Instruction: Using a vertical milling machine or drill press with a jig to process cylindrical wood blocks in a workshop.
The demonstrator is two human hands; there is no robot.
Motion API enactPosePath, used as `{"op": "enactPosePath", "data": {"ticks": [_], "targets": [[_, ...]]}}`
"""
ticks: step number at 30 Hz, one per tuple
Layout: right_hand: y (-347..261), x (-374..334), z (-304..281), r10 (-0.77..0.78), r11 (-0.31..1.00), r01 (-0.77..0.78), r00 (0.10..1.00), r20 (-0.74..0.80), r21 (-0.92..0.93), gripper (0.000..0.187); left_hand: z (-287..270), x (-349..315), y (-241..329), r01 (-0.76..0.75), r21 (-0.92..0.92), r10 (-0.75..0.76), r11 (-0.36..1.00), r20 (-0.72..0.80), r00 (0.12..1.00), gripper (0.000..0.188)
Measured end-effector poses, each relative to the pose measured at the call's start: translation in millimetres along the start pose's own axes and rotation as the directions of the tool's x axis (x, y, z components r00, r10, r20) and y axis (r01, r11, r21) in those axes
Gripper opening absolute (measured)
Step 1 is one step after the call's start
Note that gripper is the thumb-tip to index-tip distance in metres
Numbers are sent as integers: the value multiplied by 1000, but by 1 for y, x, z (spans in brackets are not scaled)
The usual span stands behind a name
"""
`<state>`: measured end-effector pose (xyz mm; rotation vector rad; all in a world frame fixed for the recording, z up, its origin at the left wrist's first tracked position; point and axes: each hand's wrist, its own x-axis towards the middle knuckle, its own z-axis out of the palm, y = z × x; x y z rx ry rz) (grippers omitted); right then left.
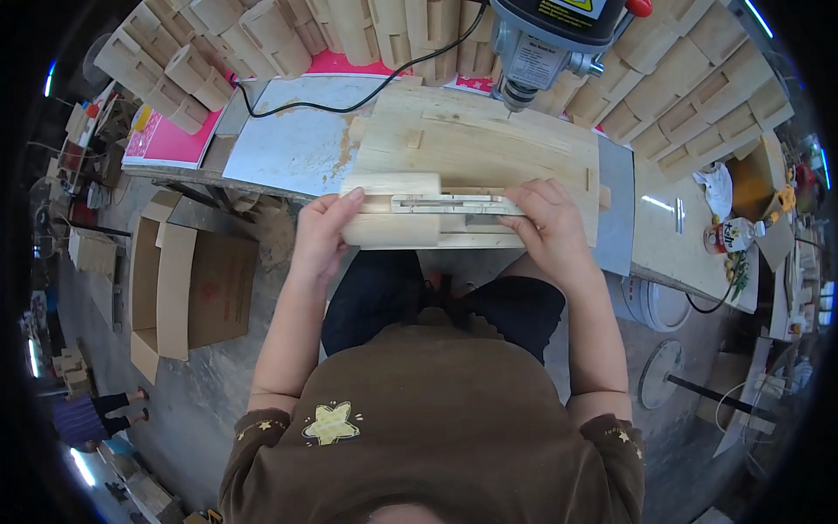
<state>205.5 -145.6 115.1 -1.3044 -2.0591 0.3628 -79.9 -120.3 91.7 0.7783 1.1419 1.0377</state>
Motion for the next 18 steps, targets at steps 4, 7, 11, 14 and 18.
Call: {"op": "enactPosePath", "data": {"ticks": [4, 7, 11, 14, 18], "targets": [[1, -6, 16, 23, 1000, -24, 999, -38, -20, 28, 21, 4, -16, -3, -6, 3, 1000, 109, 994, 33], [9, -12, 15, 26, 997, -30, 997, -73, -64, 30, 27, 16, -26, -43, 195, 18, 980, 129, 991, 36], [19, -11, 3, 58, 991, -70, 994, -96, -118, 31, 48, 38, -33, -56, 250, 8, 967, 189, 982, 43], [42, -10, 0, 116, 973, -130, 990, -85, -189, 33, 66, 54, -29, -19, 291, -51, 956, 230, 972, 45], [65, -2, -5, 110, 942, -154, 981, -161, -297, 35, 81, 80, -44, -173, 364, 98, 915, 215, 972, 48]]}}
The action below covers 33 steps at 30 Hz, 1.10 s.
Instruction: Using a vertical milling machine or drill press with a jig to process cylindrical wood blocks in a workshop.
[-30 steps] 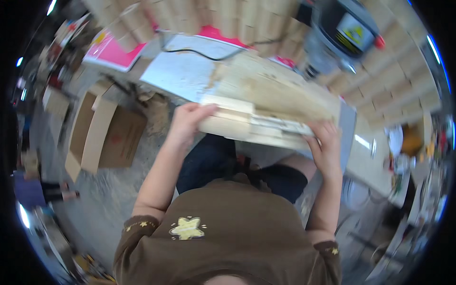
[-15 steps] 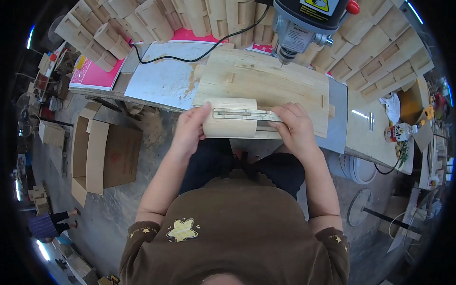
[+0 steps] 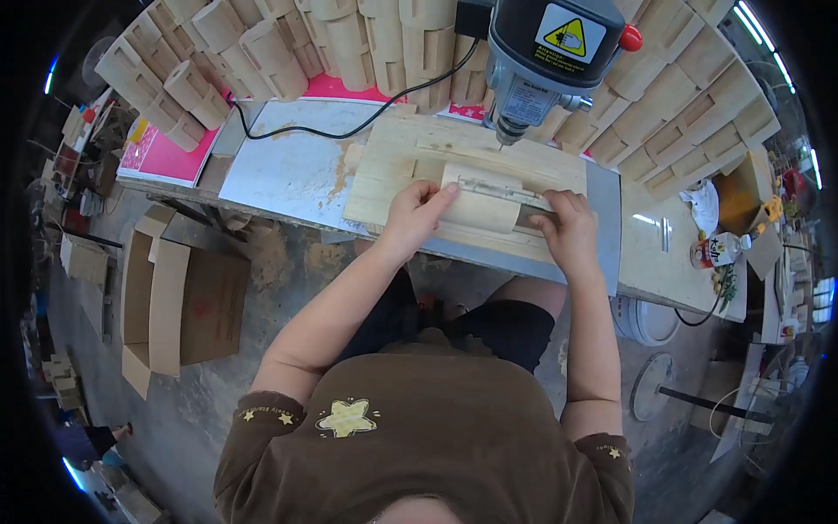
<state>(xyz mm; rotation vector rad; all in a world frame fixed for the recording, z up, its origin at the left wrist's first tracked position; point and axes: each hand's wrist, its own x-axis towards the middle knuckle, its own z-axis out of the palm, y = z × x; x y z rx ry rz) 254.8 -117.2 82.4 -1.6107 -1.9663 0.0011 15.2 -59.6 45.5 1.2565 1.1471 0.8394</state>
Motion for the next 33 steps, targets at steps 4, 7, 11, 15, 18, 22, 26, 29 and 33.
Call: {"op": "enactPosePath", "data": {"ticks": [4, 7, 11, 15, 18, 22, 26, 29, 33], "targets": [[23, 17, 7, 70, 997, -72, 996, -49, -31, 37, 7, 11, -17, -388, 295, 421, 874, -56, 906, 51], [31, 36, 18, 46, 999, -48, 995, -91, -21, 38, 5, 16, -25, -502, 583, 634, 638, -29, 772, 57], [22, 40, 30, 31, 999, -34, 994, -103, -23, 38, -11, 24, -23, -443, 638, 602, 630, -41, 798, 63], [20, 39, 32, 60, 998, -59, 991, -123, 8, 39, -15, 36, -27, -411, 671, 550, 617, 6, 835, 65], [16, 41, 31, 88, 993, -78, 990, -113, 87, 39, -18, 47, -34, -443, 654, 581, 613, 6, 814, 65], [15, 47, 23, 218, 863, -114, 963, -159, 492, 35, -22, 50, -34, -456, 630, 560, 628, 41, 828, 63], [3, 85, -27, 210, 839, 64, 878, -430, 541, 33, -22, 48, -30, -432, 670, 526, 604, 72, 847, 62], [9, 141, -74, 232, 875, 85, 790, -568, 477, 34, -21, 46, -30, -418, 676, 536, 607, 40, 843, 60], [0, 187, -100, 268, 914, -67, 840, -471, 401, 35, -18, 47, -31, -440, 663, 551, 606, 50, 833, 59]]}}
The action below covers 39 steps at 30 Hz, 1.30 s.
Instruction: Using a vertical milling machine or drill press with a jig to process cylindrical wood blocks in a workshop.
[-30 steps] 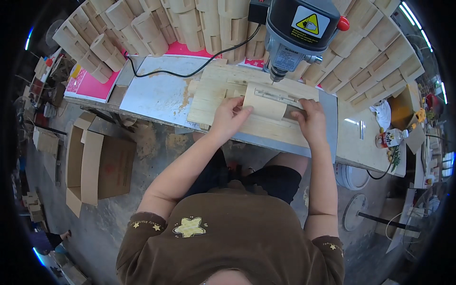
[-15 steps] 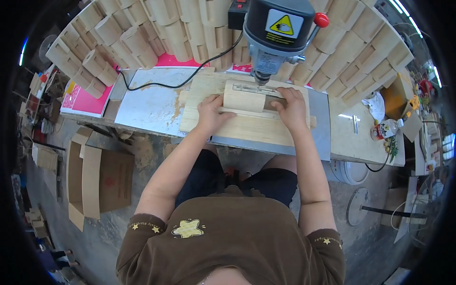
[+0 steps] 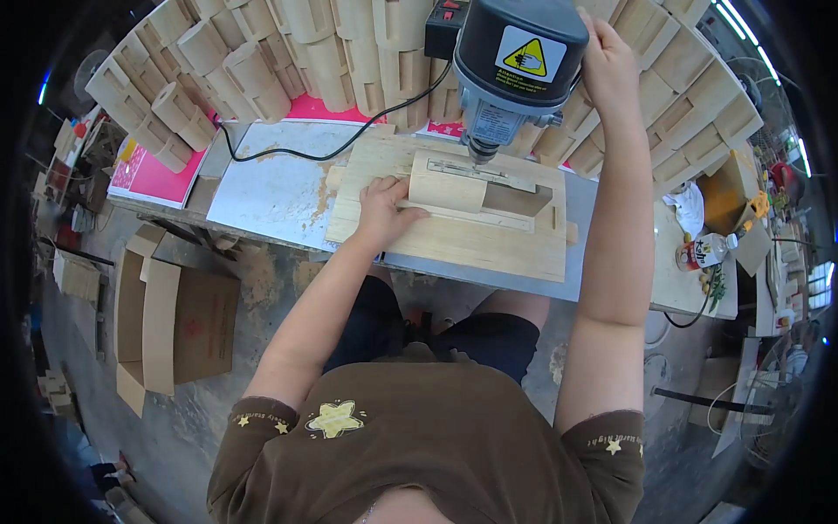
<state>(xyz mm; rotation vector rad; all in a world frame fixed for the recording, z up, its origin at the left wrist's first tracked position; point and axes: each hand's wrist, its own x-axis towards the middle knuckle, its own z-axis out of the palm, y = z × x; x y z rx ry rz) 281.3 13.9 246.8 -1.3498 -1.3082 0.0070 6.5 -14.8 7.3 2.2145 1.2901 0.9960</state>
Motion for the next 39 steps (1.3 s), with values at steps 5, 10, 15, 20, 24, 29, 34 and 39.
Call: {"op": "enactPosePath", "data": {"ticks": [5, 10, 15, 20, 24, 29, 34, 39], "targets": [[-21, -13, -7, -90, 907, 92, 996, 22, -411, 38, 0, 0, -1, 12, 30, -12, 999, 6, 1000, 59], [-43, -58, -22, -192, 902, 180, 981, 8, -393, 31, -1, 4, 0, -49, 31, 51, 998, -77, 996, 53], [-33, -118, -23, -118, 957, 124, 992, 39, -261, 20, 4, 1, -20, -57, -20, 55, 998, -83, 995, 46], [9, -163, -25, -30, 988, 29, 1000, -3, -150, 25, 13, 0, -4, -47, -14, 44, 999, -163, 986, 50], [25, -181, -8, -95, 994, 94, 995, -7, -50, 26, 6, -5, -3, 59, -29, -60, 998, -42, 997, 57], [47, -197, 11, -236, 971, 236, 972, -4, -37, 26, 5, -6, -3, 40, -47, -42, 998, -42, 998, 57], [57, -199, 19, -233, 972, 233, 972, -31, -20, 27, 8, -5, -6, 18, -57, -22, 998, -71, 997, 58], [56, -182, -5, -302, 945, 301, 953, 16, -125, 28, 7, 0, -3, 24, -47, -27, 999, -45, 999, 60]]}}
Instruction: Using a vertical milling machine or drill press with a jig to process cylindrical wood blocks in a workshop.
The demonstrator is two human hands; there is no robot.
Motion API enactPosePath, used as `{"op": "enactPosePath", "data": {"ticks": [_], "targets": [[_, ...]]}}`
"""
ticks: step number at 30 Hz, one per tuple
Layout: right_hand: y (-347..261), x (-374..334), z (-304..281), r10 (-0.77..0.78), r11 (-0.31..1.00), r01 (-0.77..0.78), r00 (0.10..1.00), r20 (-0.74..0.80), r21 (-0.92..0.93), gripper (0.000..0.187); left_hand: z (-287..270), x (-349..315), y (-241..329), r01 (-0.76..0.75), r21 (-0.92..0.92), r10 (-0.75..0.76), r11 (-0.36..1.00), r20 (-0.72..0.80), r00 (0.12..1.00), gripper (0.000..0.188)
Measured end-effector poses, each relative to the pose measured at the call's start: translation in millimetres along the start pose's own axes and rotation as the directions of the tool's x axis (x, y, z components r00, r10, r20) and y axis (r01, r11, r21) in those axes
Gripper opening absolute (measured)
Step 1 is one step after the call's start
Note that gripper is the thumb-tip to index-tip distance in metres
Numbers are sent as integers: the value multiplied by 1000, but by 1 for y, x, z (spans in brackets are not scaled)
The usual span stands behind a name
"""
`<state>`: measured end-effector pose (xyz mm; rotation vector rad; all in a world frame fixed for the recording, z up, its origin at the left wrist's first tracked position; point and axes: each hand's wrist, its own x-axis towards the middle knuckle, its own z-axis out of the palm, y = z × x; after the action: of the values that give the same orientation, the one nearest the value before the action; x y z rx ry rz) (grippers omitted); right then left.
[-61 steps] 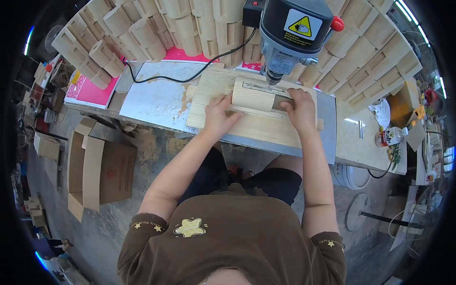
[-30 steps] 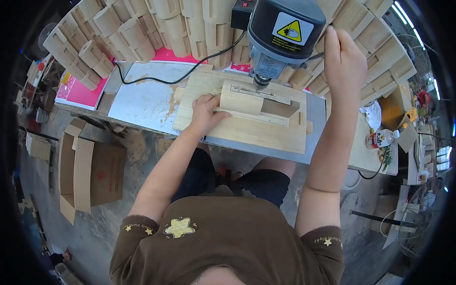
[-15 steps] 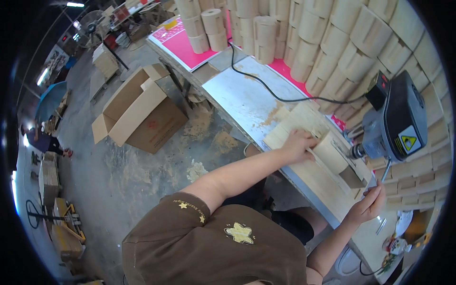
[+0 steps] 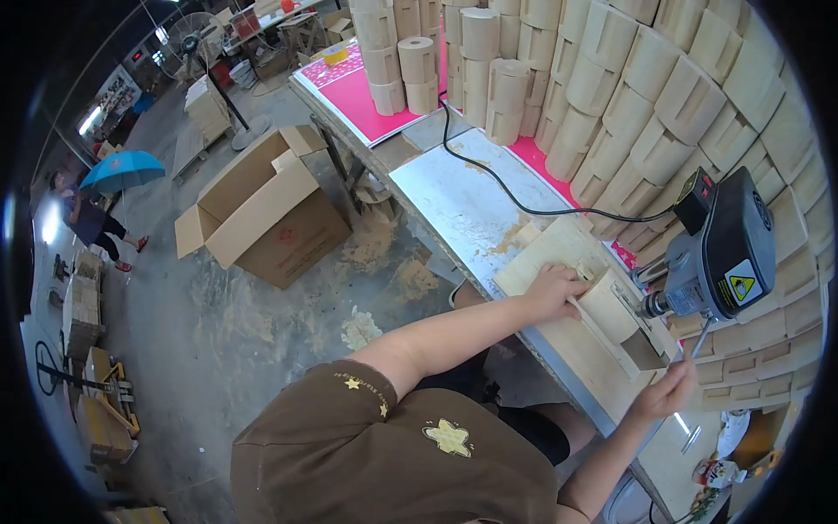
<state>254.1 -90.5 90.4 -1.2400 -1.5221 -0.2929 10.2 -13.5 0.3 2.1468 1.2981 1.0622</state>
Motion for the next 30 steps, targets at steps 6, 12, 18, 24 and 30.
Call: {"op": "enactPosePath", "data": {"ticks": [6, 12, 18, 24, 30], "targets": [[-1, 132, -22, 70, 995, -68, 997, 31, -68, 29, 1, -2, -4, -1, 43, 1, 999, -3, 1000, 61], [85, 208, 2, 229, 966, -197, 952, 203, -167, 33, 12, -2, 9, 12, 88, -13, 996, 16, 1000, 65], [76, 202, -13, 213, 953, -163, 960, 182, -254, 36, 40, -4, 21, -83, 88, 82, 993, 14, 997, 58], [-2, 191, 4, 274, 928, -235, 956, 100, -289, 39, 26, -1, 10, -102, 135, 106, 986, -22, 994, 46], [-47, 146, -27, 104, 965, -97, 995, 14, -245, 32, 24, 9, 23, -134, 109, 133, 985, 16, 991, 51]]}}
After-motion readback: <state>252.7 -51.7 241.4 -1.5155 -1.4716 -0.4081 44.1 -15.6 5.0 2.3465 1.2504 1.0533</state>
